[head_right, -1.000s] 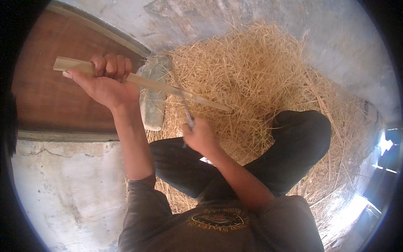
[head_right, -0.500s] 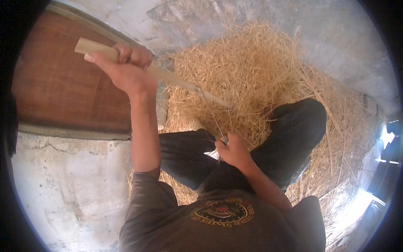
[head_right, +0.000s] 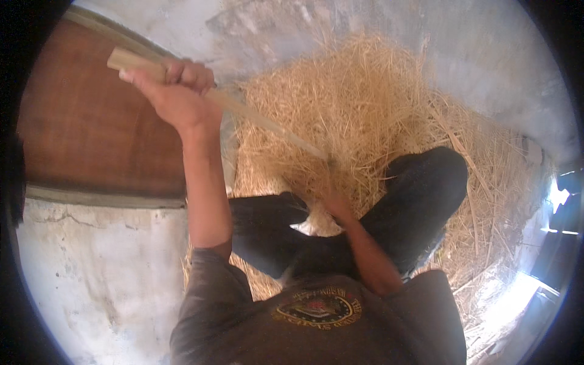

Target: The person sits on a bed of straw and uses a blue utility knife to shave a long, thin bamboo stick. They hold the stick with one hand and scrape along its length with the other, occasionally rotating the stick to work on different sides.

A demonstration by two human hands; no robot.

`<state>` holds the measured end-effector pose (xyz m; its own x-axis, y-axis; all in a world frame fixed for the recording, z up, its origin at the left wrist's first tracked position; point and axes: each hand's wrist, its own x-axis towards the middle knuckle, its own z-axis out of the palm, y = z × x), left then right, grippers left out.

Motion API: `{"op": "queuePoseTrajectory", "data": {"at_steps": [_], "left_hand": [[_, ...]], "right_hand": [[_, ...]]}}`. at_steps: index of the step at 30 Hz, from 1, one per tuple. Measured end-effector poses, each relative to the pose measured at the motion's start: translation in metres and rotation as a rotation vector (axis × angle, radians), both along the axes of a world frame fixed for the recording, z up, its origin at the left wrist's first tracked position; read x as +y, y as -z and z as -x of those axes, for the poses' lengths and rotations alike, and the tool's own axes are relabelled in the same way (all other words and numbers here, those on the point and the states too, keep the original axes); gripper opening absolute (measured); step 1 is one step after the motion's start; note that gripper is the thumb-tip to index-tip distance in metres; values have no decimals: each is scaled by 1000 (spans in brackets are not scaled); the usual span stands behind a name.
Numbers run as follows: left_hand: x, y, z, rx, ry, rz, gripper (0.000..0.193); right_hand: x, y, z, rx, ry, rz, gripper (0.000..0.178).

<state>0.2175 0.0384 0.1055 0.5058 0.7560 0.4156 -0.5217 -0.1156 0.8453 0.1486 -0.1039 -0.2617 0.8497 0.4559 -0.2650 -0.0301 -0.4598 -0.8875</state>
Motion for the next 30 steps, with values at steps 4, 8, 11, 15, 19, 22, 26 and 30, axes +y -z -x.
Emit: {"op": "queuePoseTrajectory", "data": {"at_steps": [4, 8, 11, 15, 19, 22, 26, 30], "left_hand": [[39, 6, 10, -19, -23, 37, 62], [57, 1, 6, -50, -133, 18, 60], [54, 6, 2, -90, -200, 48, 58], [53, 9, 5, -102, -321, 19, 55], [58, 13, 11, -132, -356, 4, 53], [62, 16, 15, -147, -330, -22, 52], [56, 16, 16, -146, -279, -23, 52], [51, 11, 12, -214, -270, 18, 53]], "right_hand": [[-5, 14, -11, -28, 62, -21, 21], [25, -161, -22, 143, -6, -309, 18], [64, -191, 1, 115, -61, -619, 11], [87, -192, 19, 51, -3, -580, 22], [84, -154, 11, 80, -60, -384, 24], [85, -204, 7, 36, -78, -539, 24], [87, -164, 2, -13, 12, -392, 21], [55, -61, -6, 74, 31, -189, 21]]}}
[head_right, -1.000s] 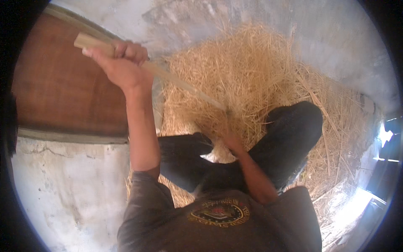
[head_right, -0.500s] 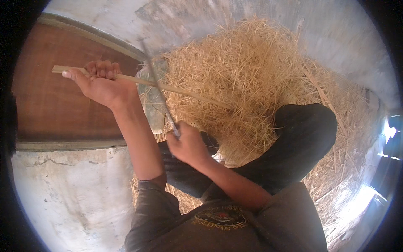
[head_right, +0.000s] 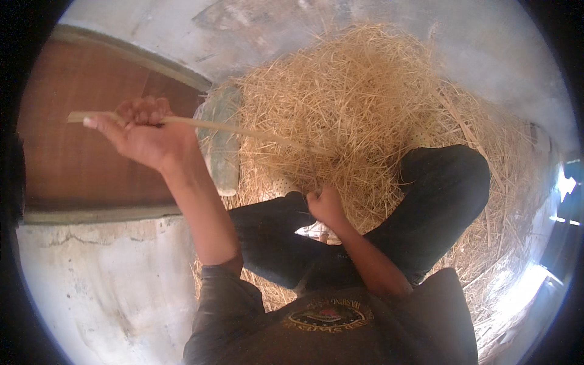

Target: The person sits on a bed of straw and uses a blue utility knife to shave a long, thin bamboo stick. They hold the stick with one hand and scrape along its length with the other, occasionally rotating the stick to work on different sides.

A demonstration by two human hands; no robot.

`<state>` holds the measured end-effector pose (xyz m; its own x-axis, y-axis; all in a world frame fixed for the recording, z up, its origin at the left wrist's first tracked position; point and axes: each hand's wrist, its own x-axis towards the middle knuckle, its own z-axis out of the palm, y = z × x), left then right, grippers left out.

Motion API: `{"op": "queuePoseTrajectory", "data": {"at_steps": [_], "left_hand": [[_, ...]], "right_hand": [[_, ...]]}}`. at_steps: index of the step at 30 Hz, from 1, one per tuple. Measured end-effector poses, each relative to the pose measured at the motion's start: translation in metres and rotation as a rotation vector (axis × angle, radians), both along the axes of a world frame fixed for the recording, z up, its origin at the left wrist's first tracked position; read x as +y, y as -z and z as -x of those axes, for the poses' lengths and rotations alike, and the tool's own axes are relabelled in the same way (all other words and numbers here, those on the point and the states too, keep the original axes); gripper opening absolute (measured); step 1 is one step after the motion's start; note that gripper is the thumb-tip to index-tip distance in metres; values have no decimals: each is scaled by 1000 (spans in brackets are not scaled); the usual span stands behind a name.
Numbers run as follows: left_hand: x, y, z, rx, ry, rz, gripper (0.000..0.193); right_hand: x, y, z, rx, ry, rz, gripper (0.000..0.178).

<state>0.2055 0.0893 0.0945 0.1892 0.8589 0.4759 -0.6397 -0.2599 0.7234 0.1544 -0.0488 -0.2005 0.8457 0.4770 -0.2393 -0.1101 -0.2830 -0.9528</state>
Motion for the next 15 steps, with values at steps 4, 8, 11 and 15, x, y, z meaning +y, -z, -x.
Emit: {"op": "queuePoseTrajectory", "data": {"at_steps": [4, 8, 11, 15], "left_hand": [[1, 4, 0, 47, 211, -88, 58], [-2, 1, 11, 48, 396, -91, 62], [-3, 4, 19, 72, 396, -127, 62], [9, 8, 24, 42, 452, -106, 61]], "right_hand": [[9, -105, 4, -147, -49, -316, 12], [22, -150, -4, -55, -92, -429, 14], [25, -80, -1, 176, -74, -238, 19], [23, -129, -1, 2, -103, -404, 22]]}}
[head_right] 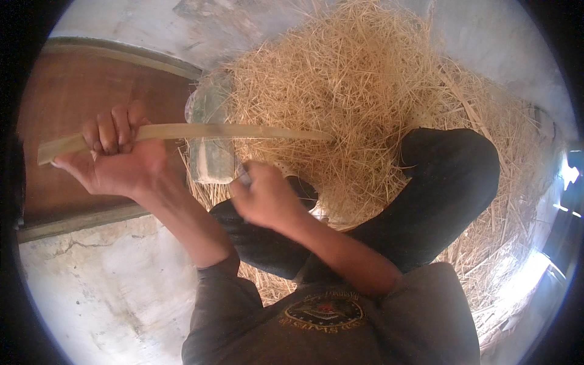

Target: The person sits on a bed of straw and uses a blue utility knife to shave a long, thin bamboo stick. They hold the stick with one hand and scrape along its length with the other, occasionally rotating the stick to work on different sides.

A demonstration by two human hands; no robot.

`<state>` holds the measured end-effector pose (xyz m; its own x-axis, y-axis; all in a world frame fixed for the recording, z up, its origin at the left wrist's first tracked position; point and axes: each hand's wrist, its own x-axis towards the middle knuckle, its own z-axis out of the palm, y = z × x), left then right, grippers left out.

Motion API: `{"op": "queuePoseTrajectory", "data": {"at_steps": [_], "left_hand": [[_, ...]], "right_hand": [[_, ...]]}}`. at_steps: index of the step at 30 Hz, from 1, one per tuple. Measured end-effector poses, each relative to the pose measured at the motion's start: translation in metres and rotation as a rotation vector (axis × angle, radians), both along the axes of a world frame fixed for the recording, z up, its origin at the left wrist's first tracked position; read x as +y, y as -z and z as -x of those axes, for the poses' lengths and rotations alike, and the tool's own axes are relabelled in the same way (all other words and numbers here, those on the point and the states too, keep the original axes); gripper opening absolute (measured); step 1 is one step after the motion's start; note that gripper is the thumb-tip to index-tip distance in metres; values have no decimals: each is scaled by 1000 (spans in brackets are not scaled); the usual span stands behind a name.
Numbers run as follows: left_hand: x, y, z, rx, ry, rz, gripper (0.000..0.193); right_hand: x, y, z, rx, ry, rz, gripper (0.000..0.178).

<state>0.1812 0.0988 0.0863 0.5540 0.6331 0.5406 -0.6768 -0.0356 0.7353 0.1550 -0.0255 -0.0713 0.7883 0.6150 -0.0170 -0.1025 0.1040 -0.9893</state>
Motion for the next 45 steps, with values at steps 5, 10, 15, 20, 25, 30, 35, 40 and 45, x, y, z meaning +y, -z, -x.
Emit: {"op": "queuePoseTrajectory", "data": {"at_steps": [5, 10, 15, 20, 25, 30, 35, 40, 45], "left_hand": [[-12, -2, -2, 17, -166, 6, 60], [-4, -2, -5, -6, -230, 73, 61], [-8, -3, -8, -5, -250, 39, 57], [-13, 3, -11, -16, -118, 59, 59], [-15, -2, -12, -38, -244, 39, 56], [-6, 7, -13, -54, -464, 43, 56], [-8, 1, -24, -10, -527, -8, 54], [-6, 9, -22, -37, -598, 24, 51], [-4, 8, -19, -48, -364, 43, 53]], "right_hand": [[12, 74, 7, 176, 0, 152, 23], [8, -15, 16, -126, 57, -96, 14], [11, 136, 4, 11, 94, 424, 17], [-10, 24, 12, -12, 71, 44, 12], [15, 59, 20, 23, 195, 69, 22], [4, 3, 18, 138, 56, -16, 14], [26, 33, 13, -108, 221, 49, 12], [14, 53, -1, 45, 72, 210, 11], [21, 19, 6, -151, 148, -65, 14]]}}
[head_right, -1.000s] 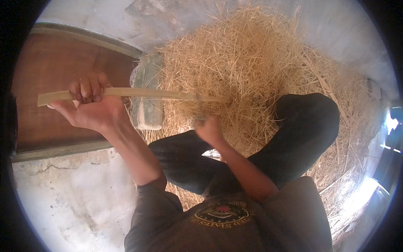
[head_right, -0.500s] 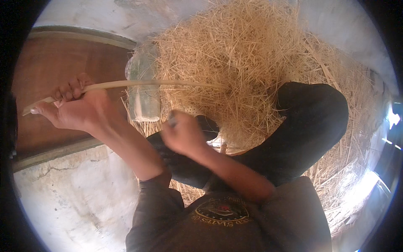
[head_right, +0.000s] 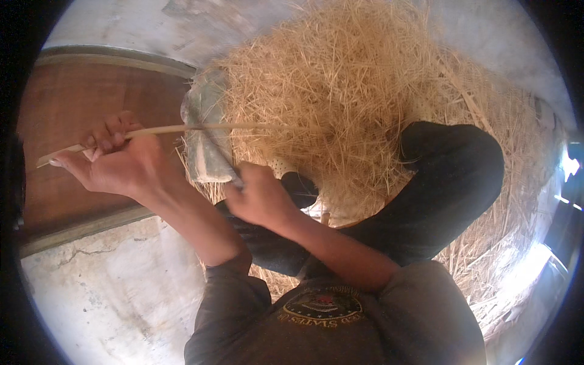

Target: The person sits on a bed of straw and uses a blue utility knife to shave a long, thin bamboo stick. They hold the stick with one hand and scrape along its length with the other, occasionally rotating the stick to work on different sides.

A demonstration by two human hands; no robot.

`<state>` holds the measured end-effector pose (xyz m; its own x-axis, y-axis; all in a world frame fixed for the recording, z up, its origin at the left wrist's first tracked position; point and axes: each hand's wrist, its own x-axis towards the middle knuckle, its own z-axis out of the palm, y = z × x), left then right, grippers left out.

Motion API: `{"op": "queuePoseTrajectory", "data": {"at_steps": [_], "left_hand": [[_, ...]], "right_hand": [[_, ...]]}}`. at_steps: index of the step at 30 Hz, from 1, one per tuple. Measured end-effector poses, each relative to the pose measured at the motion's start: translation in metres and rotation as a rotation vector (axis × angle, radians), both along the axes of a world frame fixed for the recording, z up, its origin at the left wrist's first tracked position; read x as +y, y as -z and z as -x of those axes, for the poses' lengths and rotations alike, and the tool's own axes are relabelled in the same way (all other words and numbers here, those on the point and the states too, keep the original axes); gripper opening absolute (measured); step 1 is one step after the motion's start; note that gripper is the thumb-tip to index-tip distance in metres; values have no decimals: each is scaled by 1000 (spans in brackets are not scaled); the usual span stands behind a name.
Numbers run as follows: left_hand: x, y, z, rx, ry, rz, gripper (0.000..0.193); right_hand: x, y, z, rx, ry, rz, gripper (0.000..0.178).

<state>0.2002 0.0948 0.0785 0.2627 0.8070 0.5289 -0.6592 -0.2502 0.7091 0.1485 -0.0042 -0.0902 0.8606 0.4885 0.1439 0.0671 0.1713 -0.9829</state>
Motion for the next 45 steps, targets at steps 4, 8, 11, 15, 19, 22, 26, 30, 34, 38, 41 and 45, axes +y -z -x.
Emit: {"op": "queuePoseTrajectory", "data": {"at_steps": [4, 8, 11, 15, 19, 22, 26, 30, 34, 38, 41, 45], "left_hand": [[4, -2, 7, -7, 73, 95, 56], [12, 1, 11, -29, 113, 122, 59], [6, -3, 11, -27, 124, 143, 61], [10, 0, 20, -55, 217, 117, 56], [26, 5, 33, -31, 466, 35, 54], [18, 1, 26, -26, 322, 93, 55], [22, 6, 35, -29, 322, 47, 54], [26, 8, 42, -86, 416, 85, 55], [33, 9, 46, 11, 292, 50, 56], [42, 15, 62, -24, 304, 75, 55], [48, 10, 56, -64, 237, 127, 55], [32, 11, 60, -15, 212, 110, 55]], "right_hand": [[-12, 47, -9, 319, -148, 278, 21], [-12, -13, 3, 222, -173, 45, 23], [-2, 29, 9, 97, -47, 122, 19], [-12, 81, -5, 399, -161, 366, 18], [-23, -13, 0, 76, -204, 167, 21], [-2, 17, 3, 45, -143, 279, 22], [-15, 84, -13, 248, -234, 424, 22], [-23, -19, 1, 166, -409, 166, 24], [-4, 36, 16, 69, -206, 276, 22], [-12, 74, 21, 243, -308, 427, 23], [-12, 6, 26, 149, -317, 354, 23], [-9, 23, 24, 136, -279, 415, 25]]}}
